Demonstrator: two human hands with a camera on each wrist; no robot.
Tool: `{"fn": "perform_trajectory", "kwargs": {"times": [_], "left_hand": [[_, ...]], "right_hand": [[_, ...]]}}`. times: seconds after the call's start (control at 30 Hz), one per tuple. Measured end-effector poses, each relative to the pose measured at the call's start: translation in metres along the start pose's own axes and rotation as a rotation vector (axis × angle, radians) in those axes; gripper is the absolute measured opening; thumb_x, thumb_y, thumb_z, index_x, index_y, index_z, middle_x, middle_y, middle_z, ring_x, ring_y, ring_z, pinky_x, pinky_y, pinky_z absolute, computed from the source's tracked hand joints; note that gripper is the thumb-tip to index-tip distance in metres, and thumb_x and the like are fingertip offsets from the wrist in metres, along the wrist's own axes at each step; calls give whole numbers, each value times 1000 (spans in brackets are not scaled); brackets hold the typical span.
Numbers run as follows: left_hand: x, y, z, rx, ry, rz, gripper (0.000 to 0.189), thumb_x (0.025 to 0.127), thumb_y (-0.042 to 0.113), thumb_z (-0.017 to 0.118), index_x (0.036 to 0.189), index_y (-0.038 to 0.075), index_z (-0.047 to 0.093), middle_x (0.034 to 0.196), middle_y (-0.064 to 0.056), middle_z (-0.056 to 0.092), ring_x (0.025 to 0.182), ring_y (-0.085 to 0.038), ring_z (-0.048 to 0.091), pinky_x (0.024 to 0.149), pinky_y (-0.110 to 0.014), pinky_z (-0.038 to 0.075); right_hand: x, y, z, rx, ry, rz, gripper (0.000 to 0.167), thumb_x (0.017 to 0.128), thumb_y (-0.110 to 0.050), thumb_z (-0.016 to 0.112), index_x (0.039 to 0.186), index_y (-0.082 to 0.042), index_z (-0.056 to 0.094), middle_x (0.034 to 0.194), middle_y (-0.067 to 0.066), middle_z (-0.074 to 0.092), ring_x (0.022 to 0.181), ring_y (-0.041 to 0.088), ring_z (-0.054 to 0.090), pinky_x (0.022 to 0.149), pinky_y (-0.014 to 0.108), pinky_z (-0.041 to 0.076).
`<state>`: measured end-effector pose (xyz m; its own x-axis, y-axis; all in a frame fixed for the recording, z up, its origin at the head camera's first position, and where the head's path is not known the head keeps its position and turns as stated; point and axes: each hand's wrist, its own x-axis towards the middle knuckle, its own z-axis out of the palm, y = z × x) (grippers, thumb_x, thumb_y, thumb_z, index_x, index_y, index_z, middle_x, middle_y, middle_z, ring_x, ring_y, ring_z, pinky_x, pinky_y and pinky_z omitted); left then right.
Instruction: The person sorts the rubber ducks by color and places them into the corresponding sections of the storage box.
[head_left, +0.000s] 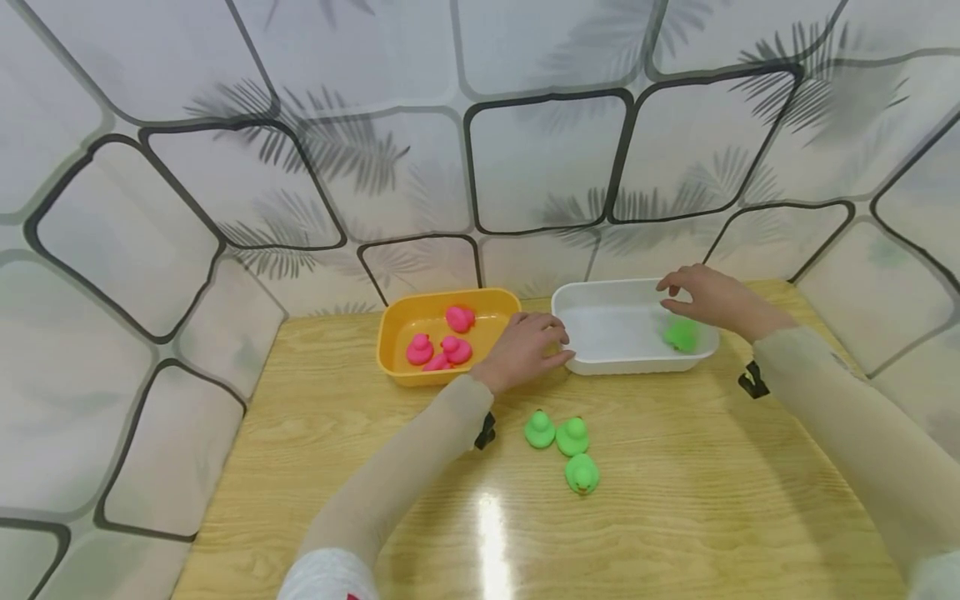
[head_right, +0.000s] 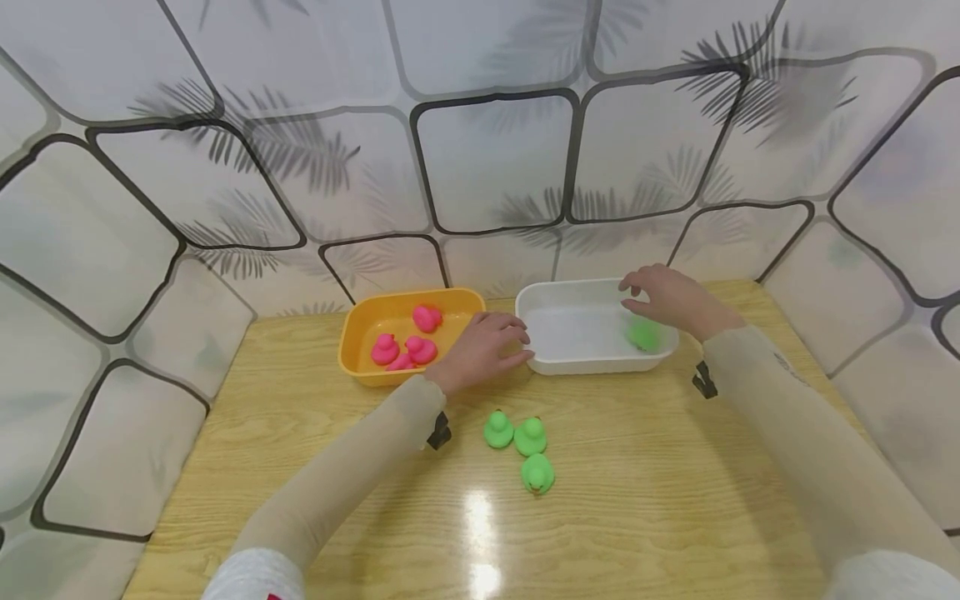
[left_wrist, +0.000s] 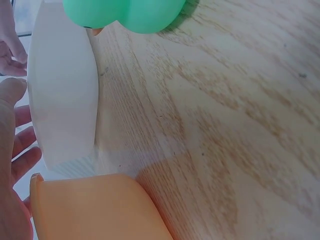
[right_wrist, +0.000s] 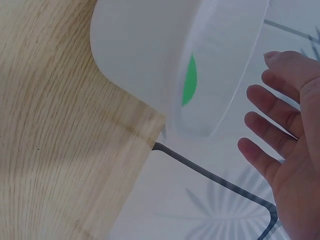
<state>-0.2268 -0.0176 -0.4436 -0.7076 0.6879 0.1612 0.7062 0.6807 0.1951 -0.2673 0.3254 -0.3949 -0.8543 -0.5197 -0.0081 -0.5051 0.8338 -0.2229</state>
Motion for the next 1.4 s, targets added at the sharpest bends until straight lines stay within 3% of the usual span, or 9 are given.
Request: {"fn": "perform_trajectory", "kwargs": {"times": [0.17, 0.8, 1.03, 1.4], "left_hand": [[0, 0, 1, 5, 6, -1, 28, 103, 43, 65, 114, 19, 75, 125, 2, 68, 122, -18, 59, 111, -41, 38], [-1, 0, 3, -9, 11, 0, 27, 103, 41, 66, 115, 18, 75, 125, 1, 68, 123, -20, 59, 112, -41, 38], [-1, 0, 2, -22, 3, -1, 27, 104, 40, 65, 116, 18, 75, 126, 0, 67, 123, -20, 58, 112, -40, 38], [-1, 0, 2, -31, 14, 3, 27, 103, 39, 66, 115, 17, 75, 125, 0, 68, 123, -20, 59, 111, -41, 39]], "right_hand": [[-8, -7, -1, 1, 19, -21, 29, 99, -14, 71, 121, 5, 70, 101, 12, 69, 99, 38, 64, 90, 58, 50], [-42, -42, 13, -25, 199, -247, 25, 88, -6, 82, 111, -3, 75, 100, 6, 70, 87, 26, 63, 78, 47, 54], [-51, -61, 16, -20, 226, -277, 24, 88, -8, 82, 110, -6, 75, 103, 5, 71, 93, 23, 64, 78, 44, 56], [-60, -77, 30, -21, 295, -411, 27, 82, -6, 85, 106, -6, 75, 98, 3, 69, 90, 20, 64, 77, 42, 56]]}}
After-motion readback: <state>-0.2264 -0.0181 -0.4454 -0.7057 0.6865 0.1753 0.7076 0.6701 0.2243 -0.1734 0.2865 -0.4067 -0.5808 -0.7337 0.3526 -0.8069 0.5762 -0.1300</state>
